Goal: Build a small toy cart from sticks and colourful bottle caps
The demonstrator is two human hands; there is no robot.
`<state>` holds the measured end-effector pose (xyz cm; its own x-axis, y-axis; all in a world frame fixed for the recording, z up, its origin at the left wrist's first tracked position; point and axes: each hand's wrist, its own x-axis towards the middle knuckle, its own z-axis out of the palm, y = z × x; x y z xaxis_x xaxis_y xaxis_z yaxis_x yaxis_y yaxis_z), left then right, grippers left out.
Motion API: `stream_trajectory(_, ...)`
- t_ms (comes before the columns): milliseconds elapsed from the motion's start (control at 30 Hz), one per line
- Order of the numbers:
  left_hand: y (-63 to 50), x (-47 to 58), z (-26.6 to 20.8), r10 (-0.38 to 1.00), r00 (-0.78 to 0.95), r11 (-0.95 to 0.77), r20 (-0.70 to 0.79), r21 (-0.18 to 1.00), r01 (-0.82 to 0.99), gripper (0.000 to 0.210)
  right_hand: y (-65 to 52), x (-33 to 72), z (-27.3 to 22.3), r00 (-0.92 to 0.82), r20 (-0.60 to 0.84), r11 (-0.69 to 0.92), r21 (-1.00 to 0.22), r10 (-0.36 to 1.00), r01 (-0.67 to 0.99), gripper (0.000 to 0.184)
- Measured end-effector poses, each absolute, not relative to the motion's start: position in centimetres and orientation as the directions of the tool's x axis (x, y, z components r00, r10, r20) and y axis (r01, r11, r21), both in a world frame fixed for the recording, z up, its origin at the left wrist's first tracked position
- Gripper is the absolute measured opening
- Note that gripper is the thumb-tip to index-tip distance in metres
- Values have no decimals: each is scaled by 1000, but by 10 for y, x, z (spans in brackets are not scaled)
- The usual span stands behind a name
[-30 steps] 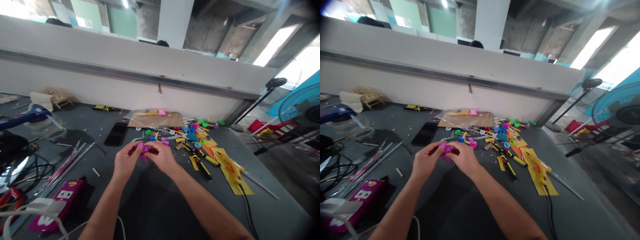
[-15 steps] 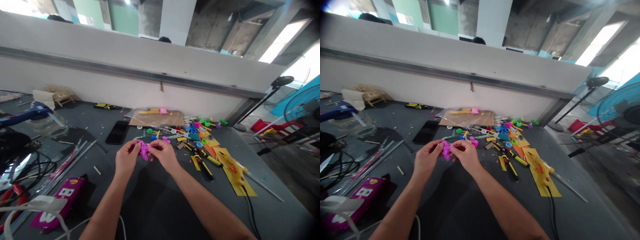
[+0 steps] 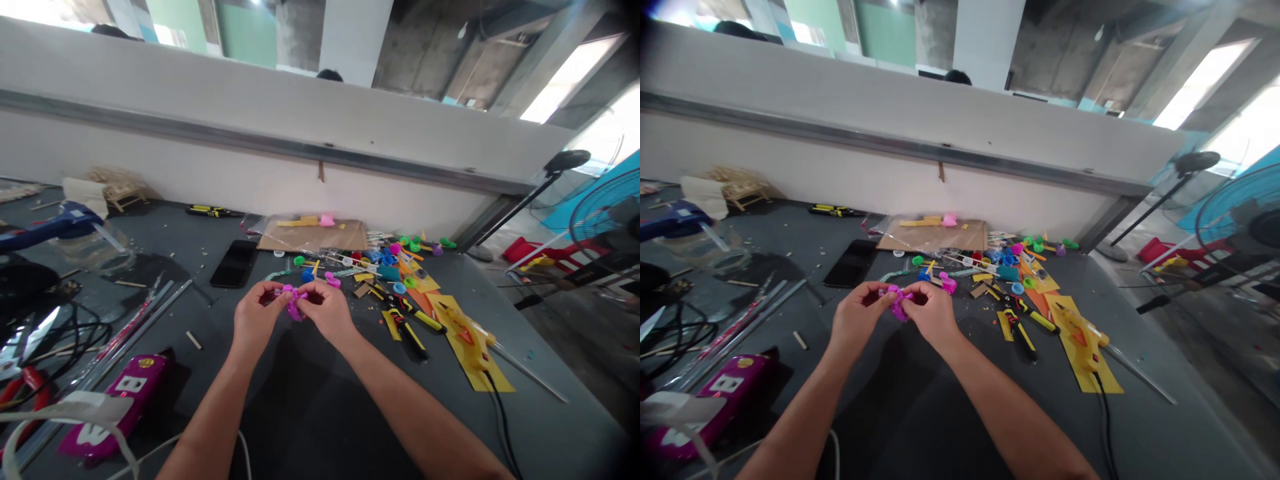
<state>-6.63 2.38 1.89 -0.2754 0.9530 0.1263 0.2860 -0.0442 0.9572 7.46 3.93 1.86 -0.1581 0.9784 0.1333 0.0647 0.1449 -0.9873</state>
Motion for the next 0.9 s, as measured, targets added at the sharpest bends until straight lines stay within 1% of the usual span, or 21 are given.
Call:
stream_trajectory(67, 25, -66, 17, 945, -310, -32, 108, 969, 243, 33, 38, 73, 19, -132, 146, 155, -986, 980, 64, 7)
stream_trajectory(200, 25, -67, 15, 925, -369, -23, 91, 982, 186, 34, 35, 72, 21, -145, 118, 110, -992, 982, -61, 8)
stream_trajectory(300, 24, -68, 16, 909, -400, -10, 116, 967, 256, 32, 35, 71, 22, -163, 92, 70, -988, 982, -135, 10)
stream_trajectory(367, 23, -69, 18, 904, -403, -14, 145, 950, 312, 30, 36, 72, 22, -179, 78, 51, -987, 981, -151, 15)
stream_trajectory(400, 23, -69, 19, 904, -398, -19, 158, 944, 331, 29, 37, 73, 22, -188, 74, 48, -989, 979, -140, 19)
stream_trajectory(467, 23, -69, 20, 909, -380, -30, 172, 935, 353, 27, 38, 74, 21, -198, 84, 73, -995, 977, -64, 27)
stream_trajectory(567, 22, -68, 21, 923, -335, -52, 190, 924, 379, 26, 39, 76, 20, -208, 163, 189, -976, 964, 108, 30)
stream_trajectory(667, 22, -67, 20, 943, -263, -92, 206, 917, 389, 29, 38, 79, 21, -217, 220, 264, -943, 951, 202, 23)
stream_trajectory(800, 22, -67, 19, 967, -57, -213, 249, 909, 359, 41, 37, 82, 27, -146, 242, 277, -906, 959, 319, 10)
stream_trajectory(867, 21, -68, 20, 960, 40, -270, 276, 885, 380, 46, 37, 84, 31, -110, 215, 240, -913, 970, 330, 8)
stream_trajectory(900, 21, -69, 21, 954, 70, -295, 293, 867, 402, 44, 38, 85, 33, -110, 170, 196, -936, 979, 291, 8)
